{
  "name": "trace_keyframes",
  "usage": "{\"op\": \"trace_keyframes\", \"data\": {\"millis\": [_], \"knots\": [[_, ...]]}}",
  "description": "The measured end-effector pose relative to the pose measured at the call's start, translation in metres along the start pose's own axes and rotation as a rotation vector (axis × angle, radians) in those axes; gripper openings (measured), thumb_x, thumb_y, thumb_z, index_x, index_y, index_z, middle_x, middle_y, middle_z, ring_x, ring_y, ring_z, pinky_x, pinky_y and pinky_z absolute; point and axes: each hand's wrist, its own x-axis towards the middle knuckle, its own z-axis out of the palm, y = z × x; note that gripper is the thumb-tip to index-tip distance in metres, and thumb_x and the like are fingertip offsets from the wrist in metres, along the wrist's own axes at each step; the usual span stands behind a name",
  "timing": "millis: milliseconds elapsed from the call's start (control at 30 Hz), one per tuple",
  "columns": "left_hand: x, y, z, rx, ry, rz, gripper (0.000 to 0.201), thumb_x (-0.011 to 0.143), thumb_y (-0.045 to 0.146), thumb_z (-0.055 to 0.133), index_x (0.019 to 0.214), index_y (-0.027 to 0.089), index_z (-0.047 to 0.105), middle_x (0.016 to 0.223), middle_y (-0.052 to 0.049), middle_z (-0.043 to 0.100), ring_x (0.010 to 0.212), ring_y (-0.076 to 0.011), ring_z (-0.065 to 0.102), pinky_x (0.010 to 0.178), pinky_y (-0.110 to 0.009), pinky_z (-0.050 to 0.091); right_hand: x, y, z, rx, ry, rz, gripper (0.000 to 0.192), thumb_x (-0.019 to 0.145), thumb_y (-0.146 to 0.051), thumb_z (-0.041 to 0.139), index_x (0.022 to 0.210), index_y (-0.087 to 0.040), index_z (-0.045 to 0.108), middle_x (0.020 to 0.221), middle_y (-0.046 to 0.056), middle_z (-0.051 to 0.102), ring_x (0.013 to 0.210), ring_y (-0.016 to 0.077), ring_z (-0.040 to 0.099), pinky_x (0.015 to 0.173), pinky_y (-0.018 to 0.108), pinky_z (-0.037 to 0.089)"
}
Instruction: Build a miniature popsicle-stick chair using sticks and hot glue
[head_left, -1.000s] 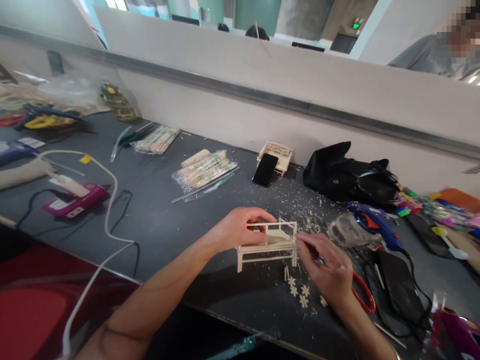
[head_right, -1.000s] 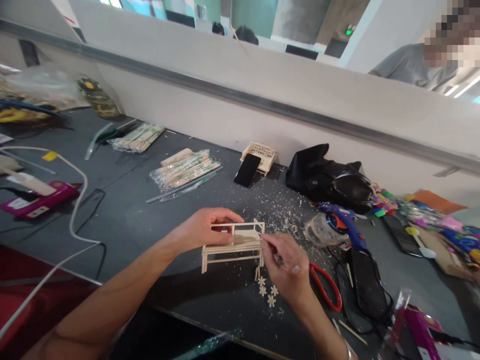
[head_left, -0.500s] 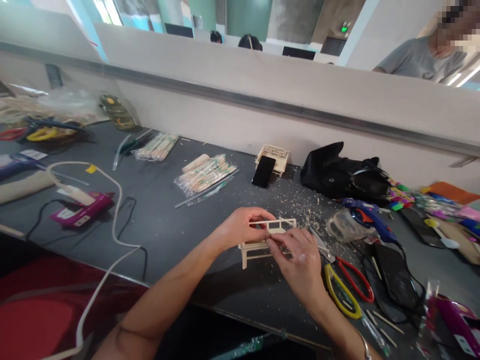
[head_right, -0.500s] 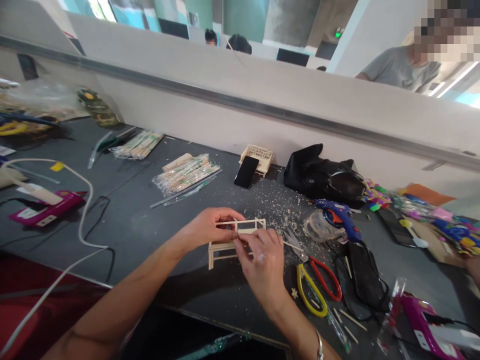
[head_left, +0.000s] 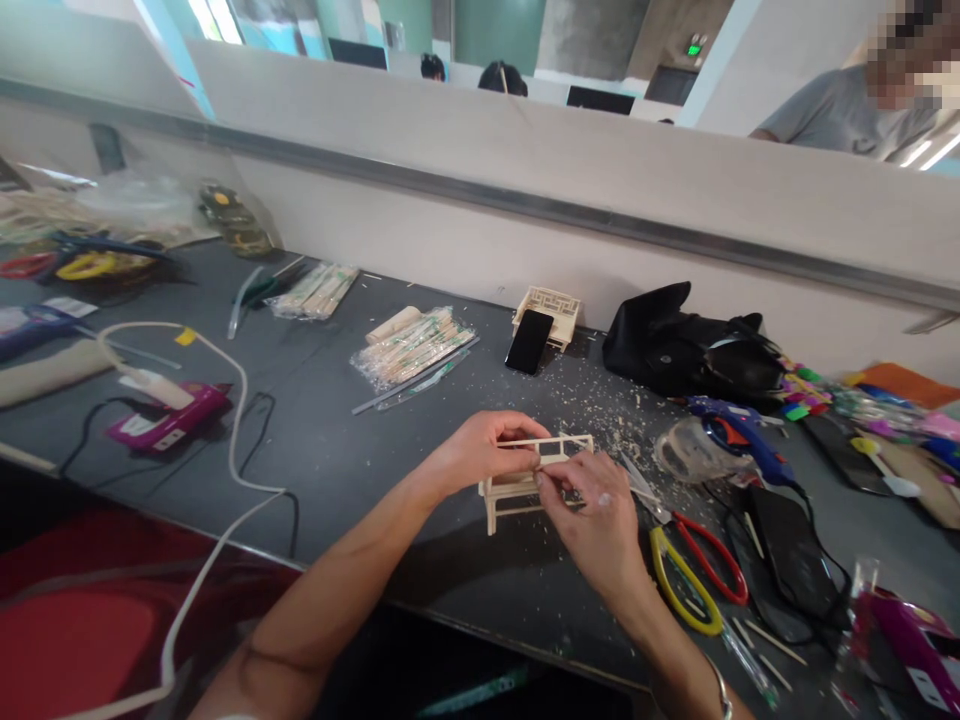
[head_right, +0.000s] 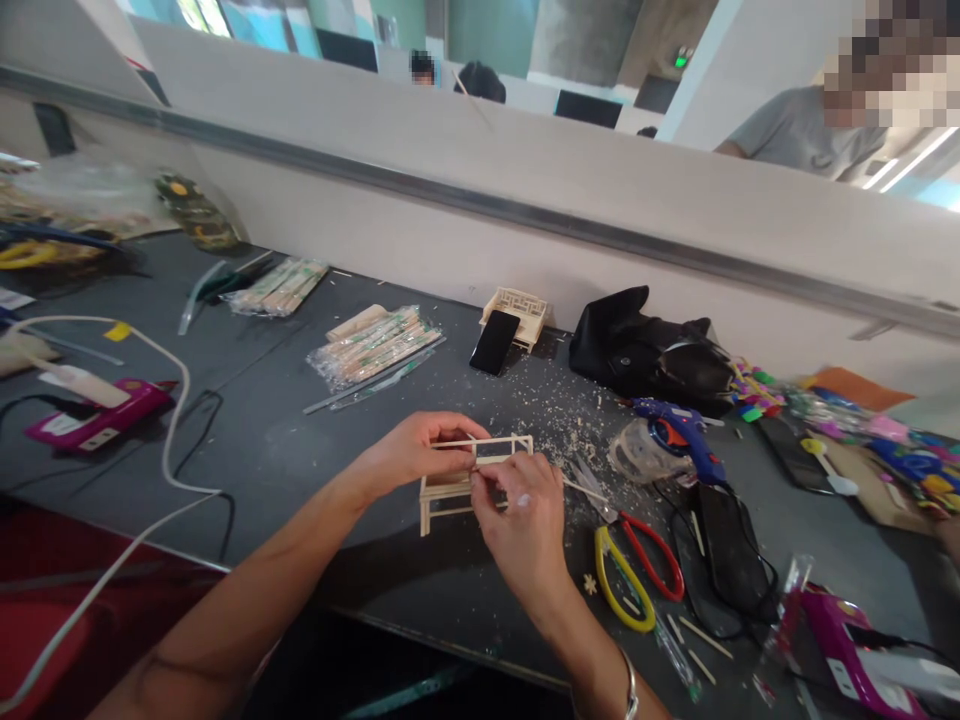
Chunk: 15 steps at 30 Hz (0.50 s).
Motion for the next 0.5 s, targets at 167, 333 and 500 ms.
{"op": "trace_keyframes", "data": {"millis": [167,333,500], "knots": [[-0.0008,0.0036,-0.0014,0.033,0.025,-0.003,0.021,0.080,0.036,0.066,0.089,0.017,0.071,0.077,-0.001,0.071,0.070,-0.0142,0.060,0.066,-0.025,0.045,0.0011,-0.0013,0.0007,0.007,0.022,0.004,0.017,0.087,-0.018,0.061,0.071,-0.023,0.066,0.068,0.000,0.065,0.070,0.0184,0.058,0.069,0.033,0.039],[0.0008,0.0010,-0.0001,0.140,0.058,0.013,0.033,0.080,0.048,0.063,0.071,0.016,0.067,0.064,0.001,0.063,0.059,-0.0112,0.049,0.057,-0.023,0.035,0.0013,-0.0027,0.0002,0.017,0.020,0.018,0.017,0.085,-0.016,0.062,0.069,-0.023,0.065,0.066,0.000,0.063,0.069,0.0183,0.056,0.069,0.033,0.038],[0.0025,-0.0021,0.0008,0.161,0.052,0.005,0.030,0.077,0.045,0.065,0.066,0.017,0.064,0.062,0.002,0.060,0.059,-0.0112,0.047,0.061,-0.025,0.036,0.0004,-0.0021,0.0004,-0.007,0.007,0.023,0.017,0.084,-0.016,0.062,0.069,-0.023,0.064,0.067,0.000,0.063,0.070,0.0184,0.056,0.070,0.033,0.038]]}}
